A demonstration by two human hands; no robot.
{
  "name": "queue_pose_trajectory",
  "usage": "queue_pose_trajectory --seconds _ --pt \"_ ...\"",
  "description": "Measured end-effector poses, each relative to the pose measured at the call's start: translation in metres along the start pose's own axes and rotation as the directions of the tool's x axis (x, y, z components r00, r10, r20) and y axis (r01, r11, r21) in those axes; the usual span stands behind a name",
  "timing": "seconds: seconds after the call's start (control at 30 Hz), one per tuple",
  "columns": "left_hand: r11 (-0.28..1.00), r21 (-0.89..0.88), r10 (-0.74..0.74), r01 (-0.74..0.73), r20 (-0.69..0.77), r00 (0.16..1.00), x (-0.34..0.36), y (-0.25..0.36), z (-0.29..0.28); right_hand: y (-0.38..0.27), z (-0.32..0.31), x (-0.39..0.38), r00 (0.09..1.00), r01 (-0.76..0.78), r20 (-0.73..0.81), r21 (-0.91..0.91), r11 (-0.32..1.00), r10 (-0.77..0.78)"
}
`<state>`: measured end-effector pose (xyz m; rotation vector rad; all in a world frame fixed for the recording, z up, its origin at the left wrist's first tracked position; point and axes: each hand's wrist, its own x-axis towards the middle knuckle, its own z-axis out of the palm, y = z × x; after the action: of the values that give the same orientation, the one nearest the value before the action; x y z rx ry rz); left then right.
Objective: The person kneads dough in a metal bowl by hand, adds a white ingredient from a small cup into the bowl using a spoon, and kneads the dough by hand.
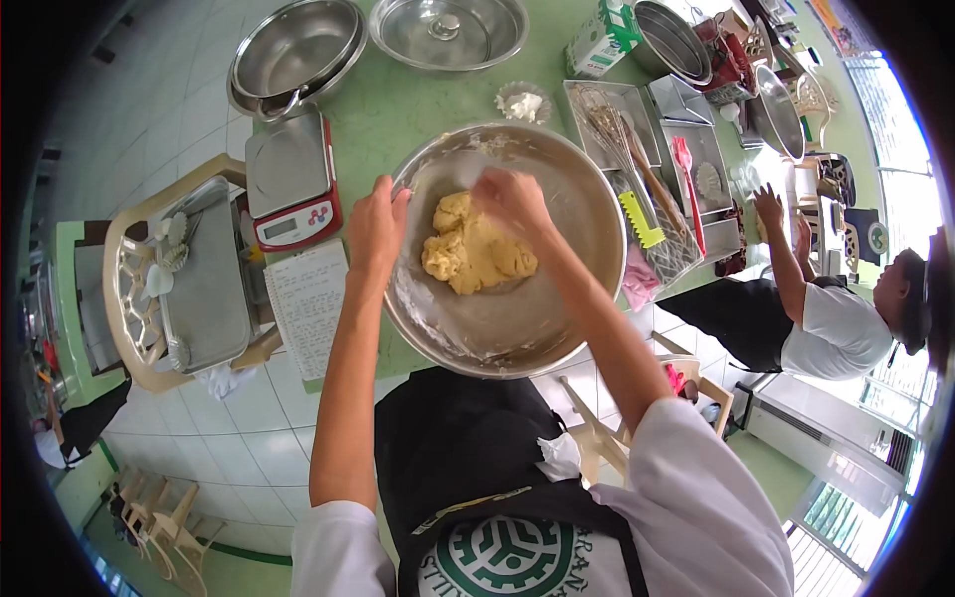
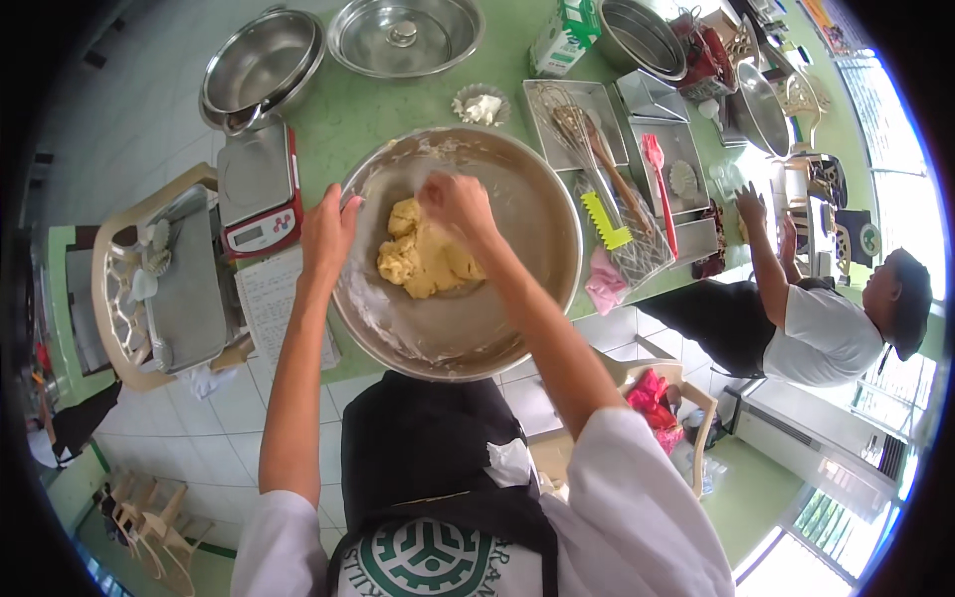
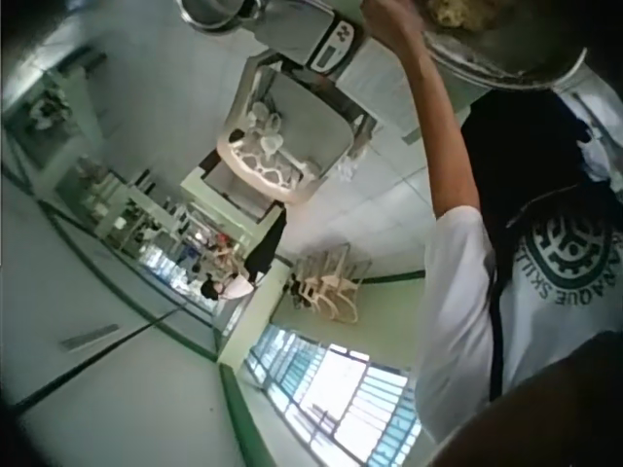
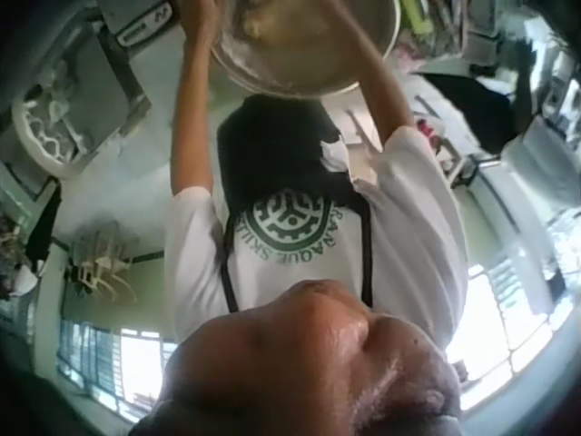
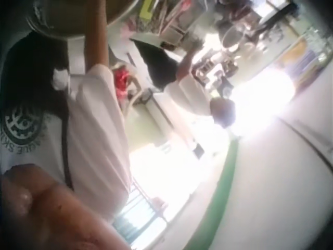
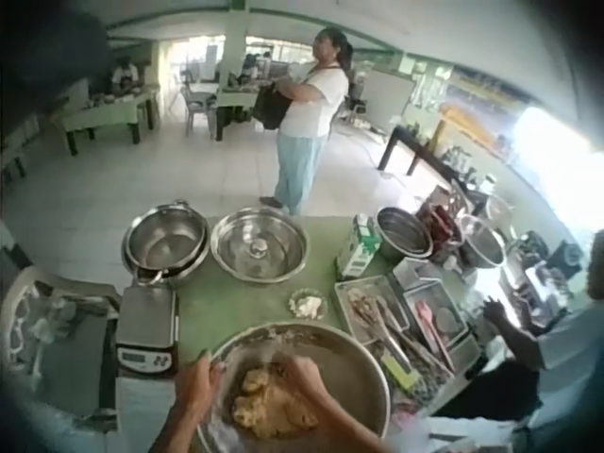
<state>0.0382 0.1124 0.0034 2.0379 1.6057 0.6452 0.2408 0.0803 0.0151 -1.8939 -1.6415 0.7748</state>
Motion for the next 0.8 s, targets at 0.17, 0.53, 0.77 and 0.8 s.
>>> queue_pose_trajectory --seconds 0.17,0.53,0.77,0.8 --pt "0.998 0.062 -0.021 0.022 -0.008 1.0 0.008 0.001 0.003 0.0 0.026 0.032 0.937 0.25 0.286 -0.148 0.957 -0.201" --pt "0.993 0.097 -0.078 0.073 0.044 0.996 0.008 0.0 0.001 0.023 0.042 -0.048 0.946 -0.322 -0.088 -0.359 0.876 0.311" --pt "0.983 0.096 -0.168 0.158 0.105 0.98 0.008 0.012 -0.002 0.044 0.093 -0.013 0.922 -0.114 -0.383 -0.425 0.898 -0.065" --pt "0.984 0.066 -0.17 0.163 0.127 0.977 0.007 0.012 -0.001 0.046 0.096 -0.006 0.903 -0.115 -0.425 -0.391 0.913 -0.069"
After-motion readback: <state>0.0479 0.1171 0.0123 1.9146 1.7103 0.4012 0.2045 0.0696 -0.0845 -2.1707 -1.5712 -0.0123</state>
